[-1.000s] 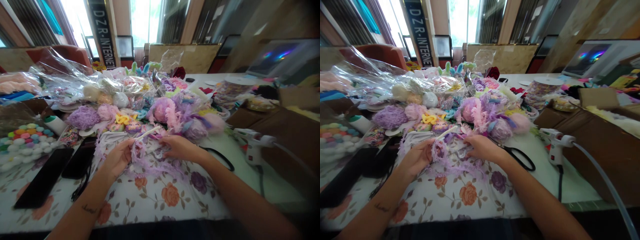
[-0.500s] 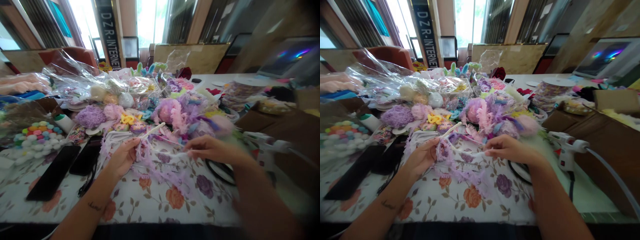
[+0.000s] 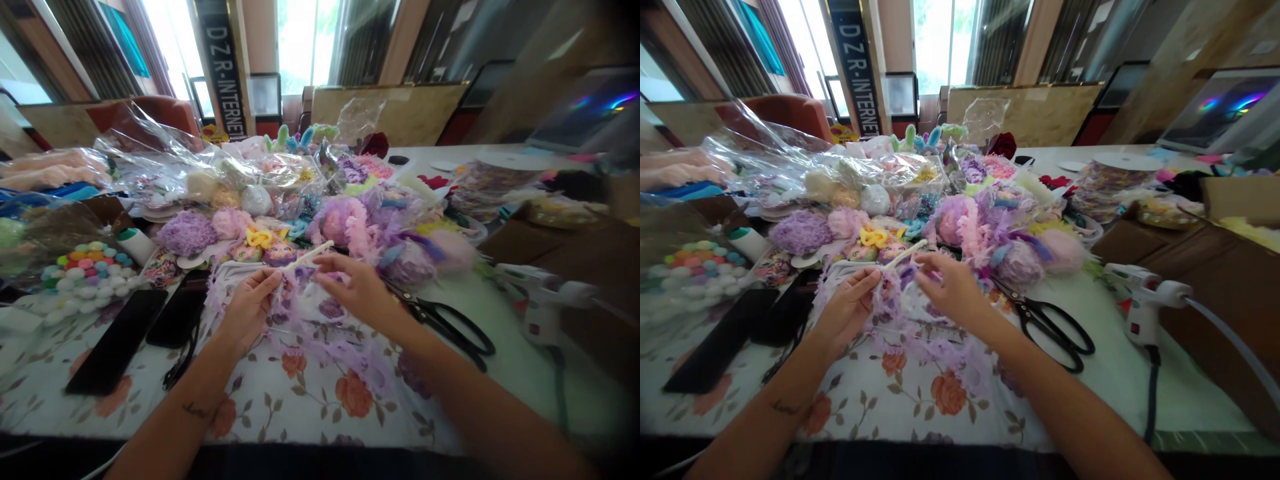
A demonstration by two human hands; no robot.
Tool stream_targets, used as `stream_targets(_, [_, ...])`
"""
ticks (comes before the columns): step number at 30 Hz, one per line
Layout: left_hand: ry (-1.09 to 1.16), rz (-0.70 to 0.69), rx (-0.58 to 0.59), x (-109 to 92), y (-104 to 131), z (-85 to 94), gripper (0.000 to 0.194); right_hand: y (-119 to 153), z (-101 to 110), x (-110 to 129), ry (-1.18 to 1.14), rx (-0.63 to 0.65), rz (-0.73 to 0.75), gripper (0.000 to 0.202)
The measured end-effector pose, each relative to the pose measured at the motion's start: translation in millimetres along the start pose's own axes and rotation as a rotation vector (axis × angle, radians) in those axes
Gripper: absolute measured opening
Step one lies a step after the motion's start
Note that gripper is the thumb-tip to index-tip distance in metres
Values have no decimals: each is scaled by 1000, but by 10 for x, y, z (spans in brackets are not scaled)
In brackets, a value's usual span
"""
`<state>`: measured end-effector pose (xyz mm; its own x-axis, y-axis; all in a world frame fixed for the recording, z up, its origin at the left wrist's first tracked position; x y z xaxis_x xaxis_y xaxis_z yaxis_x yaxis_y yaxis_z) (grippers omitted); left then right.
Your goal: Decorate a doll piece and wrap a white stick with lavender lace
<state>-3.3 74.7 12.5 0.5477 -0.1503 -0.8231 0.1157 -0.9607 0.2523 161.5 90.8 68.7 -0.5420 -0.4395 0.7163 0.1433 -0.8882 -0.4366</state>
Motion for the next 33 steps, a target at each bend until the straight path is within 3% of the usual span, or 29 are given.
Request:
stream_targets(3, [96, -41, -60, -98, -43, 62, 18, -91, 230, -302, -5, 96, -173, 21])
stream_targets(7, [150, -35, -98, -129, -74, 96, 17, -16, 564, -682, 254, 480, -213, 13])
stream_targets(10, [132, -3, -56, -88, -53, 46, 18, -37, 890, -802, 482, 485, -158, 12])
stream_targets(12, [107, 25, -40, -51, -30, 19, 20, -59, 973, -762, 596, 472, -88, 17])
stream_targets(15, [66, 47, -43, -20, -6, 8, 23, -73, 829, -519, 527, 407, 13, 20])
stream_targets(18, [46, 33, -51, -26, 6, 9, 25, -50, 499, -182, 210, 214, 44, 31])
stream_targets(22, [-40, -53, -46, -54, 28, 1, 22, 136, -213, 52, -133, 284, -24, 64])
stream_targets(25, [-132, -153, -57, -75, 32, 15, 21, 192, -534, 43, -313, 236, -150, 55])
stream_targets(29, [-242, -297, -129, -119, 7, 75, 22, 243, -666, -14, -493, 212, -279, 30])
stream_targets(31, [-275, -357, -180, -145, 0, 111, 22, 254, -587, -33, -396, 146, -232, 21])
stream_targets(33, [-304, -402, -230, -168, 7, 140, 22, 263, -468, -22, -153, 64, -88, 20])
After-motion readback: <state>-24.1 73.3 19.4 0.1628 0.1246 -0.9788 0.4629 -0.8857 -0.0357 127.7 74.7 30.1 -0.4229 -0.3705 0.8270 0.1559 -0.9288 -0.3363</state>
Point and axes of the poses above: each hand's wrist, its own y-axis away from the middle knuckle, its own z-axis out of the back of the hand, x = y × z, the point moved 7 cm from there along -y, towards the middle knuckle, and after that the axes turned 13 degrees about -x, right-handed, at the moved point
